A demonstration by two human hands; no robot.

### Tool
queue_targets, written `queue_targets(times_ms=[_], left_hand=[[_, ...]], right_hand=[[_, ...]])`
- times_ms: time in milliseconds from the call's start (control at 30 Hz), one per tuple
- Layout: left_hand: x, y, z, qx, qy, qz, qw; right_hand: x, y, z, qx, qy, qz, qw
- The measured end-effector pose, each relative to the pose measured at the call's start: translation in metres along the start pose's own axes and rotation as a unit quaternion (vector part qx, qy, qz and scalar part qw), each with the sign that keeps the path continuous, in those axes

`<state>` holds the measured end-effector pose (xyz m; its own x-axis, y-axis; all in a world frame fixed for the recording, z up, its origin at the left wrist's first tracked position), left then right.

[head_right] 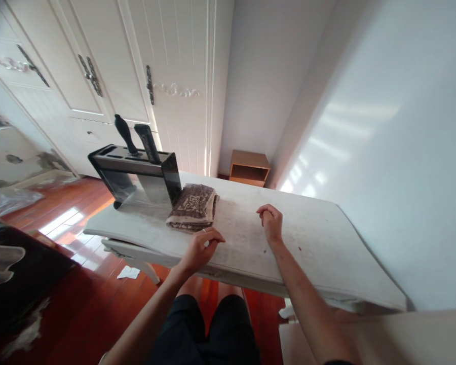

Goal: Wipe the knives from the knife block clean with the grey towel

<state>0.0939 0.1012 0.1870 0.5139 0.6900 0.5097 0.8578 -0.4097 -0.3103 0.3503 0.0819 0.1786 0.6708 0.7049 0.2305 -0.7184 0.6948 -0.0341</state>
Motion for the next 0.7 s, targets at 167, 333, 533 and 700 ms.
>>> queue_targets(times_ms=[167, 333, 533, 700], left_hand=[[0.012, 0.054, 0.031, -0.155, -0.165, 0.069, 0.972], [0.019, 0.076, 0.044, -0.309, -0.259, 0.105, 0.909], [0.006, 0.082, 0.032, -0.537, -0.323, 0.102, 0.773], [0.001, 0.080, 0.030, -0.586, -0.324, 0.084, 0.738]], right_hand=[[0.010, -0.088, -0.029, -0.055, 0.076, -0.063, 0.994], [0.004, -0.097, -0.034, -0.155, 0.050, -0.007, 0.987], [-0.010, -0.050, -0.015, -0.263, -0.078, 0.125, 0.954], [-0.022, -0.033, -0.008, -0.296, -0.115, 0.178, 0.931]])
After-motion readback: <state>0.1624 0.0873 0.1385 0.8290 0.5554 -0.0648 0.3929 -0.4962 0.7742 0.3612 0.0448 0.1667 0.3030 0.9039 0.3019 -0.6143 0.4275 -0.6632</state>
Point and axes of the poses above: each hand's wrist, its own x-axis towards the middle knuckle, its own y-axis out of the palm, z = x × y, the point moved 10 cm from there along x, towards the middle knuckle, and after that the axes turned 1 degree about -z, right-handed, at the moved point
